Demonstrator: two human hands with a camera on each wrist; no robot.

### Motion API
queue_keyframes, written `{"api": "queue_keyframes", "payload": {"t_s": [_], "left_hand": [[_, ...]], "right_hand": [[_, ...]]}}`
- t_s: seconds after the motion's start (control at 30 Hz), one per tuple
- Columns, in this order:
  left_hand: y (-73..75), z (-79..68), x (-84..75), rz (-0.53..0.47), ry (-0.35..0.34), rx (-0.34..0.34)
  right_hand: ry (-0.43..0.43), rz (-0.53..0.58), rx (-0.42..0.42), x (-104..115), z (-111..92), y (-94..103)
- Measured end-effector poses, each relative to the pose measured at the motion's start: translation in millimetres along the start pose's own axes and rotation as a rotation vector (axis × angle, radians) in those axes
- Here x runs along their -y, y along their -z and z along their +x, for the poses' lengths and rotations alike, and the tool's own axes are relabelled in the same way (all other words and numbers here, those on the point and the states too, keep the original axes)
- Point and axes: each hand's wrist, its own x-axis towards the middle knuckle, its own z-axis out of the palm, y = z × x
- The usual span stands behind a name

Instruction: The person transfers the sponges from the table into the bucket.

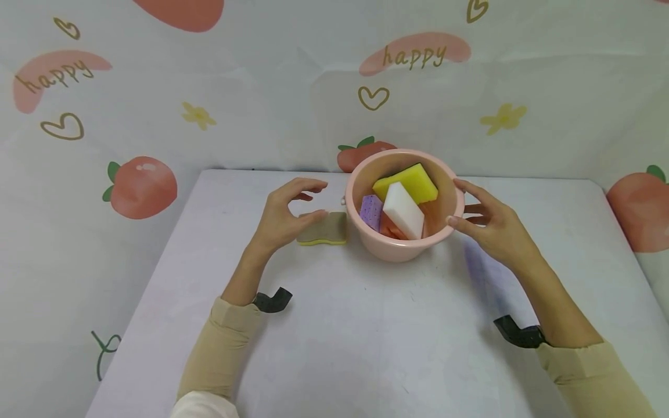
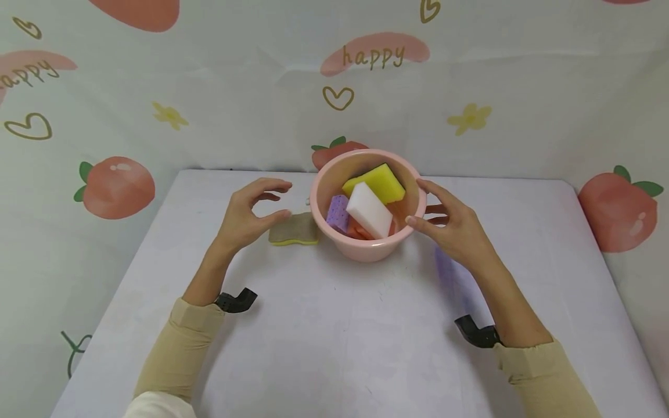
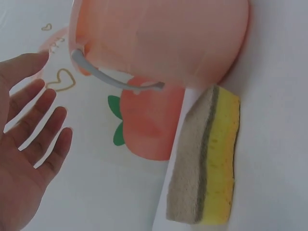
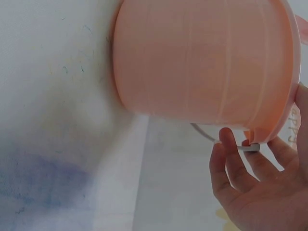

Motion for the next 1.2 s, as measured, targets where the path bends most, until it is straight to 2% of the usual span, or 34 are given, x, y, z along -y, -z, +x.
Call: {"api": "queue_keyframes", "payload": {"t_s": [0.17, 0.43, 0.7, 0.97, 1.13, 1.2], "left_hand": [[2.3, -5.1, 8.3, -0.008, 0.014, 0.009], [6.6, -14.4, 28.4, 0.021, 0.101, 0.036], [9.6, -18.6, 39.4, 0.033, 0.099, 0.065], [9.7, -23.6, 45.7, 0.065, 0.187, 0.117], [10.1, -26.6, 53.3, 0.051, 0.243, 0.164], [10.2, -27.6, 56.7, 0.009, 0.270, 0.182]], "right_hand": [[-0.002, 0.005, 0.003, 0, 0, 0.9], [-0.002, 0.011, 0.002, -1, 0, 1.1], [-0.013, 0.012, 0.010, -1, 0, 0.7], [-0.013, 0.000, 0.005, -2, 0, 0.4], [-0.008, -0.006, 0.002, -3, 0, 0.2], [-0.006, -0.008, 0.001, -3, 1, 0.3]]}}
